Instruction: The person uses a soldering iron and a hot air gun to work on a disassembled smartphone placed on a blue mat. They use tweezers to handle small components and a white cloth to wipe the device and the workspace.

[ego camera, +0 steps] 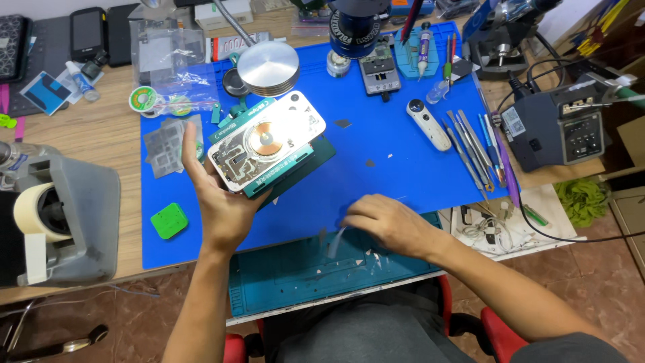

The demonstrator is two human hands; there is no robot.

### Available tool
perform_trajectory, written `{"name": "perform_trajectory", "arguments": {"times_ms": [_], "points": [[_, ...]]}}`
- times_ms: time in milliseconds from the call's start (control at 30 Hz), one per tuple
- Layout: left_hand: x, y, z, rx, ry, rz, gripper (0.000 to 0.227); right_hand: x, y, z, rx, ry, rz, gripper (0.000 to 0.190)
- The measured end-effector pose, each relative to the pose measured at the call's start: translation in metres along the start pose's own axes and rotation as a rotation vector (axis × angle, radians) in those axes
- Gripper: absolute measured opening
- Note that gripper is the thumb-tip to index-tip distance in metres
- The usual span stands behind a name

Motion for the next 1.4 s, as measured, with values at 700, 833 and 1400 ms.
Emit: {"name": "perform_trajectory", "arguments": {"times_ms": [700, 833, 1400], "points": [[0.023, -0.031, -0.01, 0.014, -0.046, -0.026, 0.133, -0.013, 0.044, 0.065, 0.403, 0.254, 0.154, 0.031], [0.028, -0.026, -0.007, 0.013, -0.043, -0.027, 0.133, -0.052, 0.098, 0.061, 0.505, 0.348, 0.457, 0.02], [0.036, -0.026, 0.007, 0.073, -0.119, 0.034, 0.12, -0.007, 0.07, 0.01, 0.529, -0.004, -0.144, 0.014]]}}
Point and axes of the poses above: each hand's wrist, its own z-axis away from the middle knuckle, its own x-axis out of the palm, y = z × x, the point moved 7 cm from there along -z, towards the middle knuckle, and after that the axes turned 4 degrees about -y, right-handed, at the moved point
